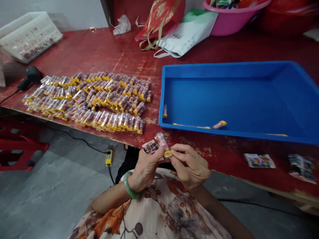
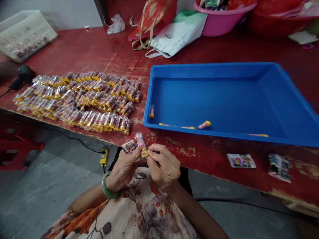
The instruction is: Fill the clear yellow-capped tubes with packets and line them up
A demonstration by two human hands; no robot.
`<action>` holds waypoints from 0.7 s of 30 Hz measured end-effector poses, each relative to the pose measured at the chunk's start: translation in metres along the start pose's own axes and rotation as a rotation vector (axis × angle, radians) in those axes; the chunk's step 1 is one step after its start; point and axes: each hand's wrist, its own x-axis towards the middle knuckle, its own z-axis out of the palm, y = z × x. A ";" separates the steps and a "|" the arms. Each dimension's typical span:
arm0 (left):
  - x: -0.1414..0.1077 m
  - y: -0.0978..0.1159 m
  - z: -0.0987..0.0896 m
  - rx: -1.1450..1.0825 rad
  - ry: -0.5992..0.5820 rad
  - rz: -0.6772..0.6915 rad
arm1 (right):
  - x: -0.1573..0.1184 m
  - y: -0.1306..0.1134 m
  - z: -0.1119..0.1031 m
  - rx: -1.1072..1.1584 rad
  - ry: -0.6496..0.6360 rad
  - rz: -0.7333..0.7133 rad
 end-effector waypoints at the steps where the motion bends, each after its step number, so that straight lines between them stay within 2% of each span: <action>1: 0.000 -0.001 0.000 -0.001 0.001 0.000 | -0.001 0.000 0.000 -0.009 0.006 -0.004; 9: 0.000 -0.003 0.001 -0.018 0.022 0.004 | -0.009 0.008 0.003 -0.211 0.002 -0.145; 14: 0.001 0.001 -0.001 -0.019 0.013 -0.010 | -0.010 0.010 0.003 -0.165 -0.041 -0.121; 17: 0.006 0.004 -0.006 -0.009 -0.006 -0.018 | 0.000 0.011 -0.009 -0.075 -0.177 -0.030; 19: 0.010 0.007 -0.010 0.020 -0.049 -0.005 | 0.012 0.013 -0.020 0.042 -0.341 0.114; 21: 0.013 0.009 -0.014 0.072 -0.115 0.017 | 0.026 0.015 -0.027 0.171 -0.418 0.307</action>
